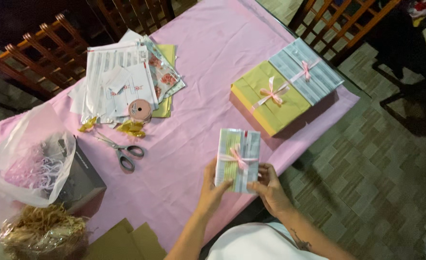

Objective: The person wraps small boxes as gifts. They apply tape around a small box, cut pink ribbon with scissors, and tie the ribbon into a bow on the box. They then place a larger black box on white wrapping paper, add floral wrapping paper, and begin cutting ribbon for the next gift.

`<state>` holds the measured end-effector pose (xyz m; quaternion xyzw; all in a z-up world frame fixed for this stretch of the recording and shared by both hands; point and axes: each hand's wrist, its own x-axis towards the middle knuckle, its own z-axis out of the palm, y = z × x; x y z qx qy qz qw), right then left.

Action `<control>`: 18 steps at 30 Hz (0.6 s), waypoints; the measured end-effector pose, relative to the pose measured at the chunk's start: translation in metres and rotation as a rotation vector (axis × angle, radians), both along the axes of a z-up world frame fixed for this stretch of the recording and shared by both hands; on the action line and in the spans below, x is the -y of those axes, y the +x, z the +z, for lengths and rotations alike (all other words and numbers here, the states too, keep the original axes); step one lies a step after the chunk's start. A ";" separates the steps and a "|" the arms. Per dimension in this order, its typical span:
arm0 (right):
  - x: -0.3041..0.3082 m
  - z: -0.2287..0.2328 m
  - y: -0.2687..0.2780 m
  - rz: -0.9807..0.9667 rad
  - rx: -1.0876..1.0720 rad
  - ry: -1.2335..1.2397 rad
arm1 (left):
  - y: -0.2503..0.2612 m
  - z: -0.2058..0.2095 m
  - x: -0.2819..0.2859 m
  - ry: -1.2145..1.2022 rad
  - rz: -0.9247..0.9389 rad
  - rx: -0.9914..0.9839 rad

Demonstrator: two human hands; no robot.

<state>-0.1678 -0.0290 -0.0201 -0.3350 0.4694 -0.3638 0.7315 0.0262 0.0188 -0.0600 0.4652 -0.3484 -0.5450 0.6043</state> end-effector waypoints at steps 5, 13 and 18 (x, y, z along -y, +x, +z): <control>0.082 0.023 0.016 -0.081 0.117 -0.176 | -0.014 0.012 0.079 0.130 0.234 -0.328; 0.213 0.016 -0.021 0.050 -0.062 -0.276 | -0.001 -0.024 0.279 0.250 0.294 -0.332; 0.241 -0.002 -0.099 0.015 -0.479 -0.584 | 0.037 -0.033 0.393 0.191 0.222 -0.005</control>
